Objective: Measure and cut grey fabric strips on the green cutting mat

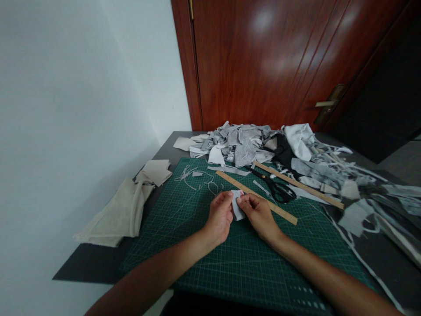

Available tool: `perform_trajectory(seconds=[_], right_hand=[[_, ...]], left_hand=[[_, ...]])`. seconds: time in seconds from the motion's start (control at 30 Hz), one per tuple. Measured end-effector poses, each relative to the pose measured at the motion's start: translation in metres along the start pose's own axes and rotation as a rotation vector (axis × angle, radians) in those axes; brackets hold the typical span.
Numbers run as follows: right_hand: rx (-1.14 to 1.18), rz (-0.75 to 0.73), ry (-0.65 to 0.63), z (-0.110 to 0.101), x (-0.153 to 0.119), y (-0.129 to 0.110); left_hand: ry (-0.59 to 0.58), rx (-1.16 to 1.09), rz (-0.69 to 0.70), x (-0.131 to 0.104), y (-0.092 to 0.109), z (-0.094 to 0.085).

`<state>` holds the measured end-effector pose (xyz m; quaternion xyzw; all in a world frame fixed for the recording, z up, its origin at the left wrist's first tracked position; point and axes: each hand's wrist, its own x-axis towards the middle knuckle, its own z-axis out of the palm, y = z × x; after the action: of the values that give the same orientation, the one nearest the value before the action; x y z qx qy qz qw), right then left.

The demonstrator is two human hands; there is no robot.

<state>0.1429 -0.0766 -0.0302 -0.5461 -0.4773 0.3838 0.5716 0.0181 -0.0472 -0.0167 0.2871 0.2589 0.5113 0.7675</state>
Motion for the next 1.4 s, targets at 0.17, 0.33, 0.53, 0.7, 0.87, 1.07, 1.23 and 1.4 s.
perform_trajectory(seconds=[0.17,0.33,0.53,0.7,0.87,1.07,1.23,1.4], right_hand=[[0.006,-0.005,-0.010,0.000,0.000,0.000],[0.017,0.012,-0.018,0.002,-0.001,-0.001],[-0.001,-0.007,-0.063,0.003,-0.003,-0.005],[-0.035,-0.030,-0.120,0.005,-0.005,-0.004],[-0.026,0.009,-0.140,0.005,-0.004,0.005],[0.128,0.120,-0.146,0.010,-0.005,0.005],[0.341,0.218,-0.122,0.014,-0.009,-0.003],[0.228,0.114,-0.128,0.013,-0.007,0.000]], left_hand=[[0.001,0.066,0.004,-0.002,0.000,0.001],[0.019,0.090,-0.007,-0.002,0.001,0.002],[0.002,0.104,0.017,0.002,0.005,0.000],[0.033,0.055,0.026,0.011,0.010,-0.005],[0.071,-0.002,0.055,0.021,0.017,-0.009],[0.056,-0.029,0.025,0.020,0.018,-0.008],[0.014,-0.031,0.004,0.015,0.016,-0.006],[-0.034,-0.033,-0.001,0.015,0.016,-0.006]])
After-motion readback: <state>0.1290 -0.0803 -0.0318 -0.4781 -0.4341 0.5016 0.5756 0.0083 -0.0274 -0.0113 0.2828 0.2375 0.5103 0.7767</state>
